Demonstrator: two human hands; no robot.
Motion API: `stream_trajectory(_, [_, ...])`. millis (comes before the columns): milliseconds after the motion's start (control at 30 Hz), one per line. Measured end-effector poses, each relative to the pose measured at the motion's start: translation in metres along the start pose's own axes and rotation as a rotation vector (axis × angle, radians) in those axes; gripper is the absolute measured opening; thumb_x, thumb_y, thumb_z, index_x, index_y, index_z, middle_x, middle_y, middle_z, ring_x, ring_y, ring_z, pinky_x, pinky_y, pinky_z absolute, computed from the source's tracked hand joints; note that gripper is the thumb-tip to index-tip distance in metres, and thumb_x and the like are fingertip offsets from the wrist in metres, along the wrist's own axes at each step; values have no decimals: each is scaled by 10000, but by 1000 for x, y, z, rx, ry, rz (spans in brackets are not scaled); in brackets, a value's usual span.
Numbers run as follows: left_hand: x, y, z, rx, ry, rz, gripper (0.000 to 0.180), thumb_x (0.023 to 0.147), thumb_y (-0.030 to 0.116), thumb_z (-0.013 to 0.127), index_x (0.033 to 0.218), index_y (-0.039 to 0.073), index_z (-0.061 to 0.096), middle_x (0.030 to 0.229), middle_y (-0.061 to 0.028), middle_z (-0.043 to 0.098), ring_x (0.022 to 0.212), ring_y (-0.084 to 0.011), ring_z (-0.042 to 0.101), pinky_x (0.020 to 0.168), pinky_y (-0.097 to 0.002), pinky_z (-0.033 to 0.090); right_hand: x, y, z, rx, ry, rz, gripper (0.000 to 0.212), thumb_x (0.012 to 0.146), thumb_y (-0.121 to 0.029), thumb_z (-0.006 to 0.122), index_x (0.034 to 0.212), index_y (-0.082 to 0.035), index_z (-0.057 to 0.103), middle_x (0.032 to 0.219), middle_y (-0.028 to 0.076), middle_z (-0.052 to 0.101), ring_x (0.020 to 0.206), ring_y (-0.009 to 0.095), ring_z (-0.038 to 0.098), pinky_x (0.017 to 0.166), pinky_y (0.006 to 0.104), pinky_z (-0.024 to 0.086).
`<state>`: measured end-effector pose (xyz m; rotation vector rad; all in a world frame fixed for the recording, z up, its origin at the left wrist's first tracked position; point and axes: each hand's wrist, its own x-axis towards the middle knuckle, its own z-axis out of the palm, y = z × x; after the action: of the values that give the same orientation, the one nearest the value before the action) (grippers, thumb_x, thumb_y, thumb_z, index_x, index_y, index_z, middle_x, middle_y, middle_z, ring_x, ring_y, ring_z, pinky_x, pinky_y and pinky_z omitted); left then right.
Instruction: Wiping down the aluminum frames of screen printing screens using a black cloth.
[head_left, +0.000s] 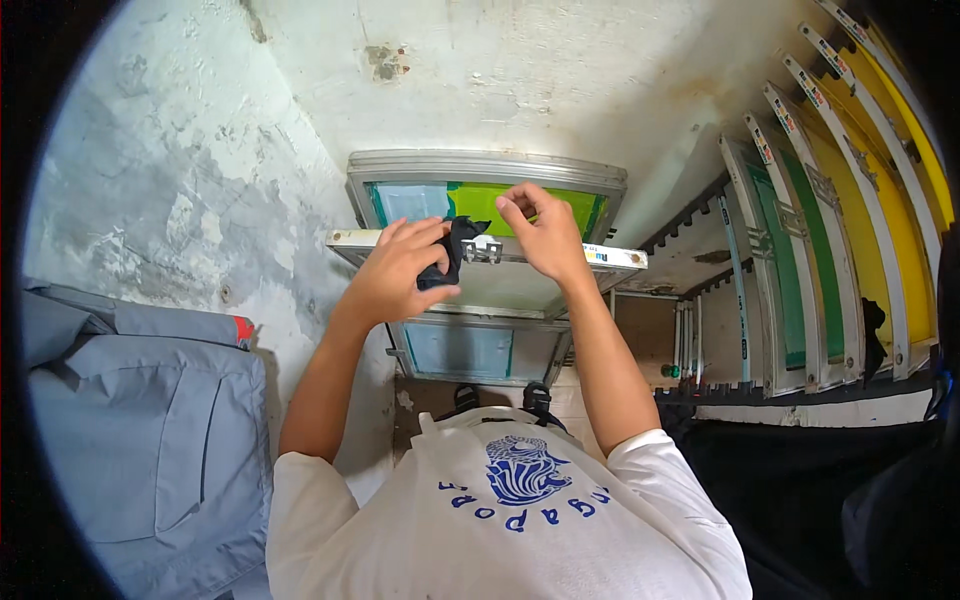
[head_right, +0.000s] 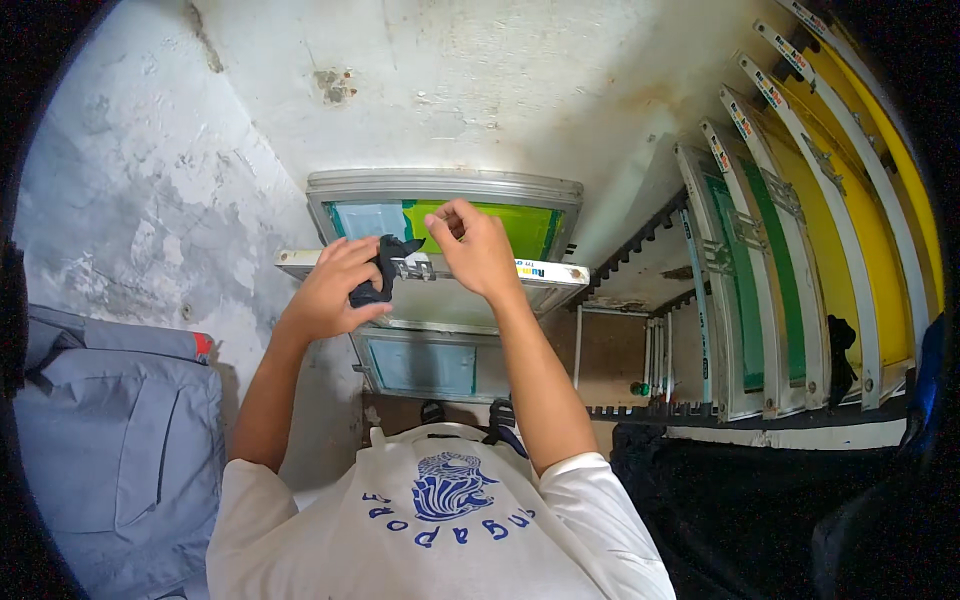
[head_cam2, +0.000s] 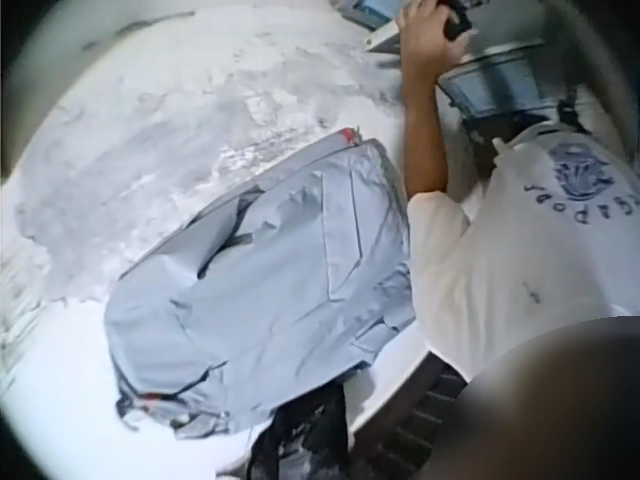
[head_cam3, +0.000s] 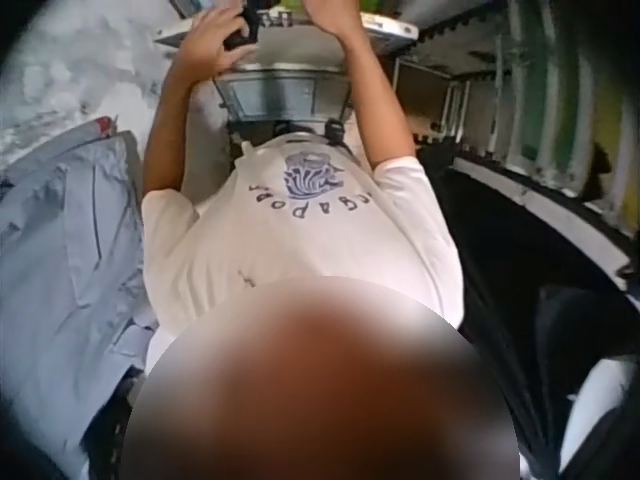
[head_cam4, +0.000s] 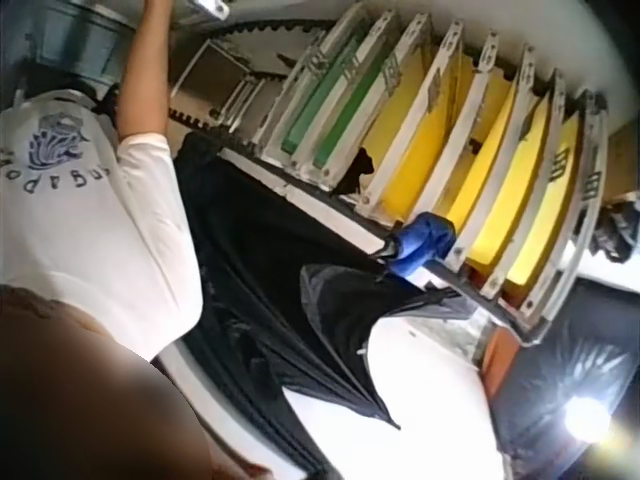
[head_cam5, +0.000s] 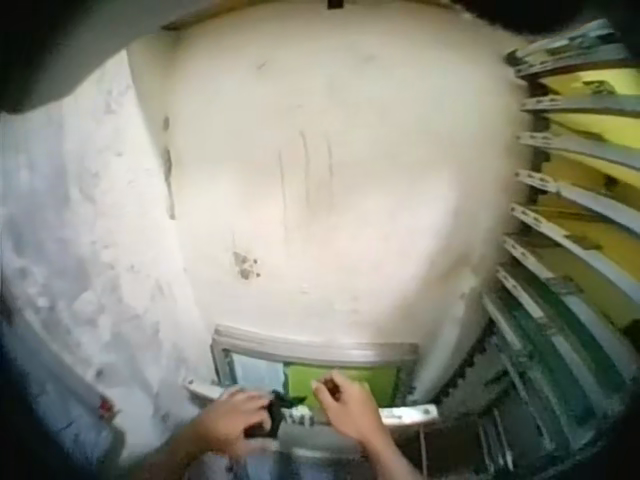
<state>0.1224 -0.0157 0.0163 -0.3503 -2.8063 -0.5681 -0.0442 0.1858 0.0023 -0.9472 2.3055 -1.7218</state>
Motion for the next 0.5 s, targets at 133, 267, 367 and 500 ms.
stream_trajectory(133, [6, -17, 8, 49, -47, 4, 310, 857, 287, 853, 1014, 97, 665, 1419, -91, 648, 1389, -313, 544, 1198, -599, 338, -1, 6, 5, -3, 22, -29, 297, 987, -273, 742, 1050, 17, 719, 867, 172, 767, 735, 255, 726, 722, 376, 578])
stream_trajectory(267, [14, -14, 7, -48, -65, -7, 291, 890, 327, 820, 1067, 104, 762, 1416, -83, 677, 1374, -307, 559, 1210, -582, 314, -1, 18, -1, 0, 65, -43, 287, 990, -267, 734, 1058, 12, 726, 866, 165, 766, 743, 248, 725, 724, 369, 575])
stream_trajectory(367, [21, -30, 7, -246, -101, -46, 262, 900, 324, 798, 1022, 92, 806, 1444, -100, 677, 1342, -324, 588, 1191, -540, 326, 0, 21, -4, 12, 63, 12, 280, 1009, -261, 722, 1074, 12, 734, 870, 130, 766, 760, 192, 704, 741, 341, 563])
stream_trajectory(500, [34, -23, 21, -47, -56, 11, 342, 911, 247, 777, 1189, 73, 678, 1294, -92, 712, 1222, -321, 634, 1104, -495, 386, 3, 19, -12, 16, 88, 3, 285, 1004, -266, 721, 1064, 12, 741, 862, 157, 769, 763, 223, 728, 748, 354, 572])
